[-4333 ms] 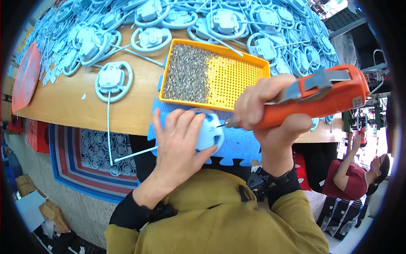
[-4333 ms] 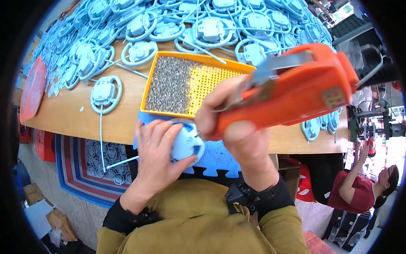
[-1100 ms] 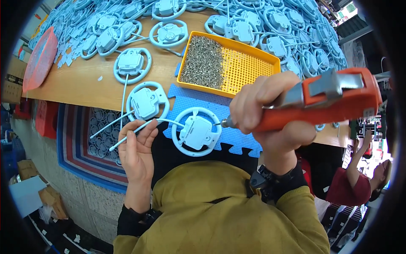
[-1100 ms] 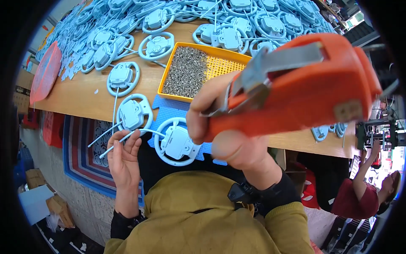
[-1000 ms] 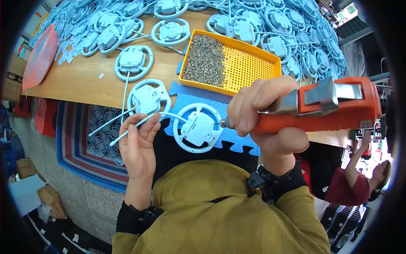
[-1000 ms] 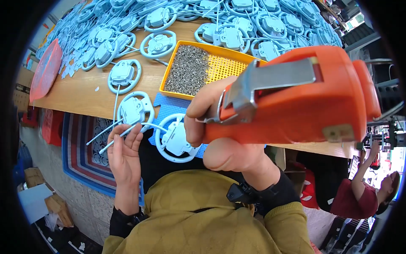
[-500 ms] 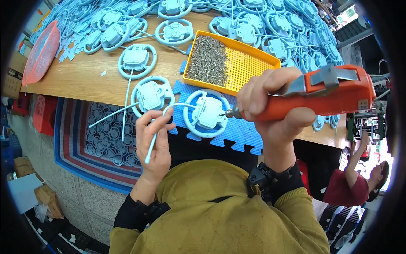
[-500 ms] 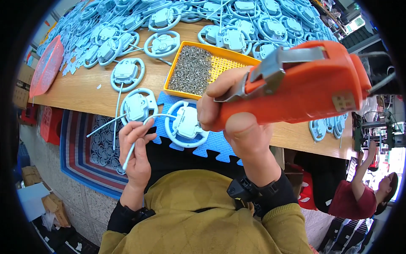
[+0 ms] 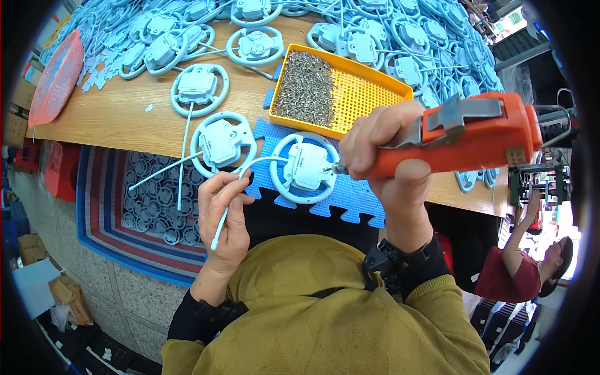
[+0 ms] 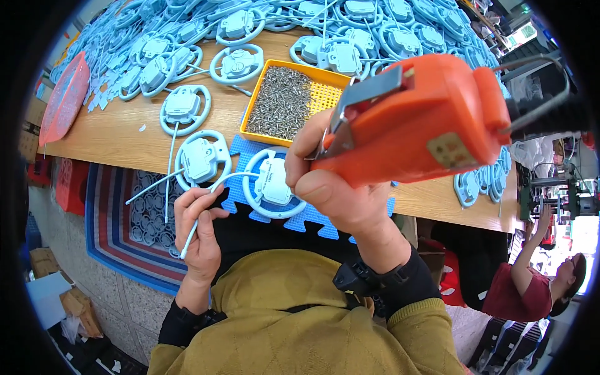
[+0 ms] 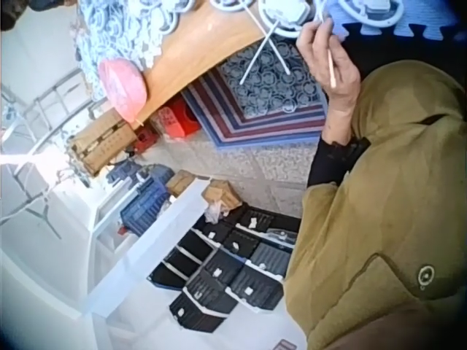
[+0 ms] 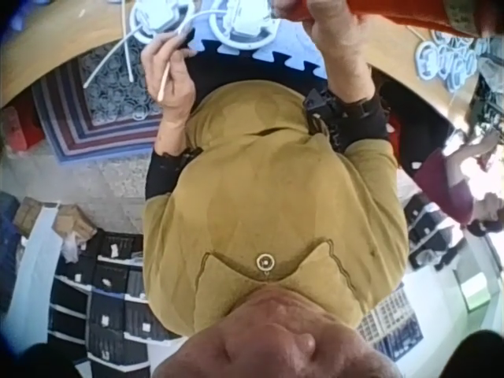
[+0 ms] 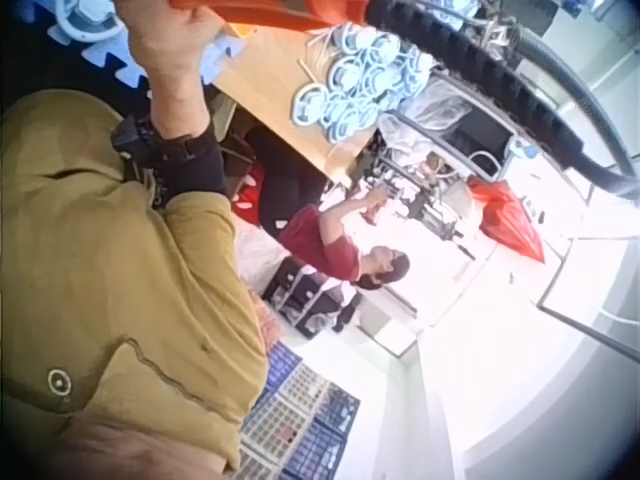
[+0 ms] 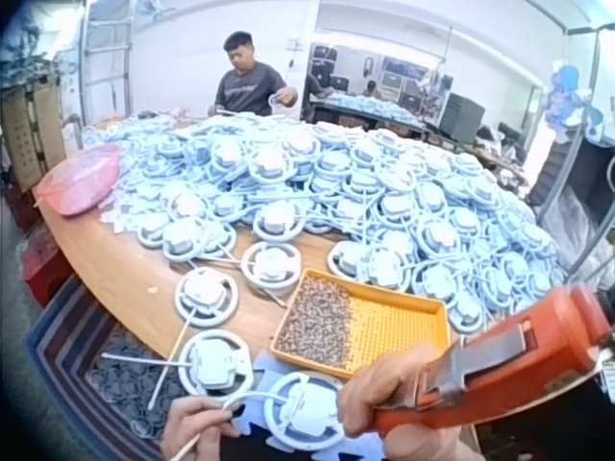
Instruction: Assembling plastic fan components using an electric screwdriver.
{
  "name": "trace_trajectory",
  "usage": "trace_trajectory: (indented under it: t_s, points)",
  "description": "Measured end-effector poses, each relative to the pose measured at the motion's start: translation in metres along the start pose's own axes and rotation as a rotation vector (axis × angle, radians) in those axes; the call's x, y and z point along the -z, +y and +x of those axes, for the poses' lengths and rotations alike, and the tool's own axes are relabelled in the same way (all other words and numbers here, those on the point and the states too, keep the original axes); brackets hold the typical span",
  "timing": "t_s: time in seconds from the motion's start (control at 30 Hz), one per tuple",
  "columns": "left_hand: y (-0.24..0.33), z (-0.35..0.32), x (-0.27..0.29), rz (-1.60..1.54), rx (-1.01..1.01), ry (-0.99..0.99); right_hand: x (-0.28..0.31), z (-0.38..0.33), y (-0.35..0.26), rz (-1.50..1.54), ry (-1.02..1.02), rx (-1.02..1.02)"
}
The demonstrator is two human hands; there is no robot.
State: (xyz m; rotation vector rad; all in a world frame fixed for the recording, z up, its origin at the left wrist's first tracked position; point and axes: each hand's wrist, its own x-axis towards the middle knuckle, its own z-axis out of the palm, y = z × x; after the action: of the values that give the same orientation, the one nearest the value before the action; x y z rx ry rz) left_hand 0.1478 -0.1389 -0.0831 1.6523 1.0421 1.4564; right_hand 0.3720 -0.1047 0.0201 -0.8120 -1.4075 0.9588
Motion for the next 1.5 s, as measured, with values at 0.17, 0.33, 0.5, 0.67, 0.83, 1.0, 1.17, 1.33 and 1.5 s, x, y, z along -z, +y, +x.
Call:
trace_trajectory:
  t_s: [0.17, 0.33, 0.5, 0.67, 0.83, 1.0, 1.17, 1.33, 1.5]
  points:
    - [-0.001, 0.028, 0.018, 0.549, -0.189, -0.028, 0.001, 0.0, 0.002, -0.028, -0.057, -0.017]
    - [-0.014, 0.063, 0.02, 0.795, -0.3, -0.091, -0.003, 0.003, 0.011, 0.093, -0.008, -0.054]
    - [-0.017, 0.068, 0.008, 0.853, -0.341, -0.208, -0.001, 0.014, 0.01, 0.273, 0.055, 0.057]
    - [-0.025, 0.067, 0.028, 0.8, -0.357, -0.183, 0.001, 0.025, 0.005, 0.208, 0.076, 0.115]
    - [-0.035, 0.047, 0.114, 0.891, -0.31, -0.134, 0.01, 0.024, 0.012, 0.208, 0.114, 0.111]
    - [-0.039, 0.026, 0.223, 1.154, -0.017, -0.075, 0.017, 0.032, 0.015, 0.169, 0.116, 0.107]
    - [-0.008, 0.032, 0.259, 1.215, 0.263, 0.016, 0.034, 0.045, 0.017, 0.133, 0.173, 0.165]
    - [-0.001, 0.117, 0.122, 1.06, -0.182, -0.178, 0.058, 0.055, 0.029, 0.154, 0.252, 0.154]
    - [-0.059, 0.211, 0.018, 0.913, -0.411, -0.453, 0.07, 0.057, 0.033, 0.117, 0.285, 0.157]
